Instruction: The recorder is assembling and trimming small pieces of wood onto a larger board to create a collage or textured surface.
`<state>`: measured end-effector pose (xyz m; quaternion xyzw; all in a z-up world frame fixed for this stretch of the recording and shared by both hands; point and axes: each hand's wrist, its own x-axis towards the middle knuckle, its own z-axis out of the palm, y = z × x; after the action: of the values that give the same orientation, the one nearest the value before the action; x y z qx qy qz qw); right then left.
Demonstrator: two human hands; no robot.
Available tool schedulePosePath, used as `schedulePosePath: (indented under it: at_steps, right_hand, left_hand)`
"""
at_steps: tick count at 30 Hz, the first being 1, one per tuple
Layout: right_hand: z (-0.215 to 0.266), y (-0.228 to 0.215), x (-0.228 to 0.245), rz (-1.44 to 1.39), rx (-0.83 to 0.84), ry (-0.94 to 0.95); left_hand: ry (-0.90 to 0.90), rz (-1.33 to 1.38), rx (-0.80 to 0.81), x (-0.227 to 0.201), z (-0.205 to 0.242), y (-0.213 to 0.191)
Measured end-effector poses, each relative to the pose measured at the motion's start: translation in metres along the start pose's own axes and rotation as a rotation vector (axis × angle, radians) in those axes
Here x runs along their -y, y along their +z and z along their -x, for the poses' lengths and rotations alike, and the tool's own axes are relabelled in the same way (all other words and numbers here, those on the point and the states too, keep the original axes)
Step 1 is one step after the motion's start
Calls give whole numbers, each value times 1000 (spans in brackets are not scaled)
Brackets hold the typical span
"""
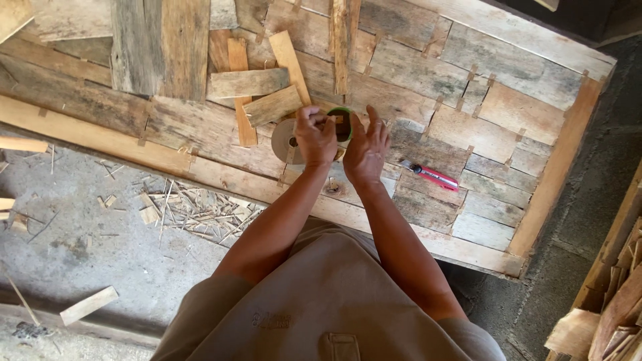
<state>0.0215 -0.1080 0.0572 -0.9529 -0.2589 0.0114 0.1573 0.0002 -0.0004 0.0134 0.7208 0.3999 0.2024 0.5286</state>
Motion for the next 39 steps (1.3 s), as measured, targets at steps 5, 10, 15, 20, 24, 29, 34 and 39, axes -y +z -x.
schedulePosePath:
  at_steps: [5,10,15,20,24,29,34,39]
  right_hand:
    - [-15,-4,-19,-631,-149,247]
    - [-20,23,-60,-1126,-74,456]
    - [-32,23,-97,-1305,-121,464]
    - [-51,21,-153,-1267,-191,382]
    - [-79,11,-202,-1189,-243,337]
    - [-117,8,-263,-951,-192,423]
    - [-149,-15,-280,-740,-133,348]
    - [-193,-18,-288,-637,-72,204]
  left_hand:
    - [-35,507,84,-4,8,16]
    - [-12,540,124,-21,13,43]
    - [0,470,132,-43,18,73]
    - [46,357,191,-59,18,108]
    - [219,128,195,-64,6,130]
    - [486,-360,438,-89,-33,168]
    - [719,-609,510,-57,-81,235]
    - [877,-767,472,-43,-115,265]
